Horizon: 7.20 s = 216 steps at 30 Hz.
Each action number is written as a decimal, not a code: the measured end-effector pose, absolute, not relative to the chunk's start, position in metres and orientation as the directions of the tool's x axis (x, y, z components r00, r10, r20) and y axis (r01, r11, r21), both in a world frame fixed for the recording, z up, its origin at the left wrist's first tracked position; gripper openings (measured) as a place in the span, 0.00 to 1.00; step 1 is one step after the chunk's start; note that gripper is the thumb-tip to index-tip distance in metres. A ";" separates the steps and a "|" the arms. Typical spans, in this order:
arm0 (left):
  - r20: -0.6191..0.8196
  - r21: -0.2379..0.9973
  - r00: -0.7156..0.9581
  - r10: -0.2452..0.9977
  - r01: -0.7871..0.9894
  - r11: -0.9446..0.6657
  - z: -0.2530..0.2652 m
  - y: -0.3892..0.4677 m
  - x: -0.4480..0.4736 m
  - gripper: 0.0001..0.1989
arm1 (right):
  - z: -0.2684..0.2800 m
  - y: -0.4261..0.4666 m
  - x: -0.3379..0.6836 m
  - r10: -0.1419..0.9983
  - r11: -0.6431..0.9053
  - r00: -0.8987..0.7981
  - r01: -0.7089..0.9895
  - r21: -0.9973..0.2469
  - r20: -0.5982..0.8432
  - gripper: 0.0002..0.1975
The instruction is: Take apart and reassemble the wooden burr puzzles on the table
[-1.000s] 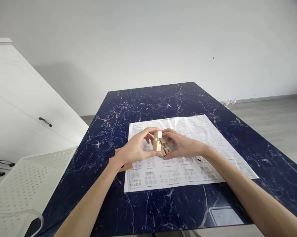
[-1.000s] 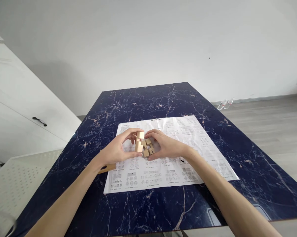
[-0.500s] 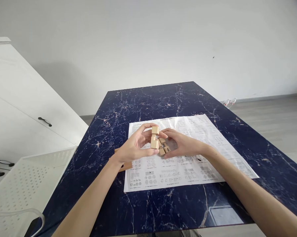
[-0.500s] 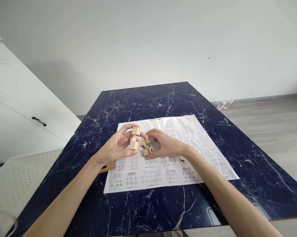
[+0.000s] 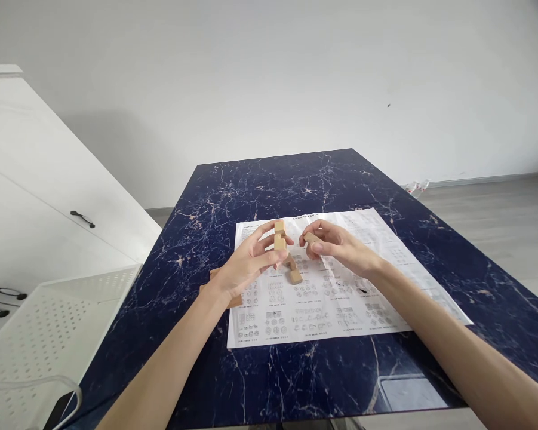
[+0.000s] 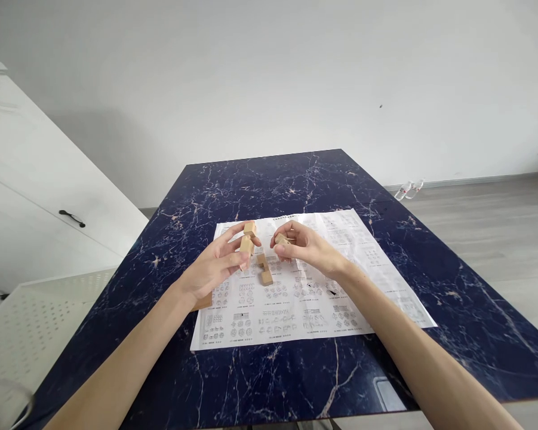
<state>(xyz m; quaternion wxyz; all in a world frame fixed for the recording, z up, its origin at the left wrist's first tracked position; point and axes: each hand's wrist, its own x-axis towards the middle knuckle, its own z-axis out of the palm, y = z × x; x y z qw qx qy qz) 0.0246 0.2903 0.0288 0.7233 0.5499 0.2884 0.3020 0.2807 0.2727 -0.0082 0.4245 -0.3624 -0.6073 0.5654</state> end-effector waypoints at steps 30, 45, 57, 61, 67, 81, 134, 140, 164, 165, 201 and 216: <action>-0.241 0.962 0.587 0.773 0.039 0.271 0.017 0.283 0.038 0.26 | -0.001 0.258 0.263 0.881 0.061 -0.464 -0.076 -0.995 0.090 0.18; -0.271 0.889 0.680 0.681 -0.094 0.448 0.020 0.289 0.032 0.14 | 0.003 0.260 0.265 0.864 0.124 -0.493 0.016 -0.992 0.100 0.16; -0.291 0.906 0.673 0.680 -0.034 0.422 0.021 0.287 0.032 0.17 | -0.002 0.257 0.257 0.927 0.142 -0.359 0.070 -0.987 0.108 0.19; -0.284 0.915 0.653 0.702 -0.035 0.403 0.022 0.286 0.033 0.15 | -0.002 0.256 0.256 0.943 0.172 -0.307 0.123 -0.978 0.127 0.19; -0.247 0.934 0.611 0.753 -0.058 0.353 0.020 0.284 0.036 0.15 | -0.002 0.255 0.257 0.956 0.170 -0.267 0.155 -0.973 0.124 0.20; -0.066 0.997 0.643 0.763 0.005 0.082 0.021 0.281 0.037 0.19 | 0.000 0.253 0.254 0.972 0.152 -0.206 0.185 -0.971 0.113 0.21; 0.139 0.989 0.486 0.863 -0.031 -0.141 0.018 0.263 0.050 0.15 | 0.004 0.247 0.243 0.911 0.083 -0.407 0.021 -0.996 0.067 0.26; 0.206 0.968 0.468 0.859 0.027 -0.248 0.019 0.263 0.050 0.16 | 0.007 0.244 0.239 0.924 0.042 -0.381 0.018 -0.999 0.032 0.27; 0.114 0.990 0.359 0.927 0.034 -0.135 0.013 0.272 0.048 0.14 | 0.000 0.246 0.238 0.981 0.093 -0.183 0.163 -0.982 0.062 0.31; 0.102 0.994 0.327 0.939 -0.002 -0.107 0.011 0.275 0.047 0.15 | -0.001 0.246 0.238 0.990 0.109 -0.115 0.264 -0.958 0.081 0.30; 0.412 0.776 0.258 0.874 0.403 -0.485 0.002 0.282 0.040 0.32 | -0.011 0.246 0.236 0.902 0.401 -0.160 0.658 -0.638 0.402 0.16; 0.497 0.598 0.394 0.774 0.491 -0.634 -0.001 0.278 0.039 0.32 | -0.014 0.243 0.238 0.796 0.515 -0.172 0.695 -0.501 0.581 0.11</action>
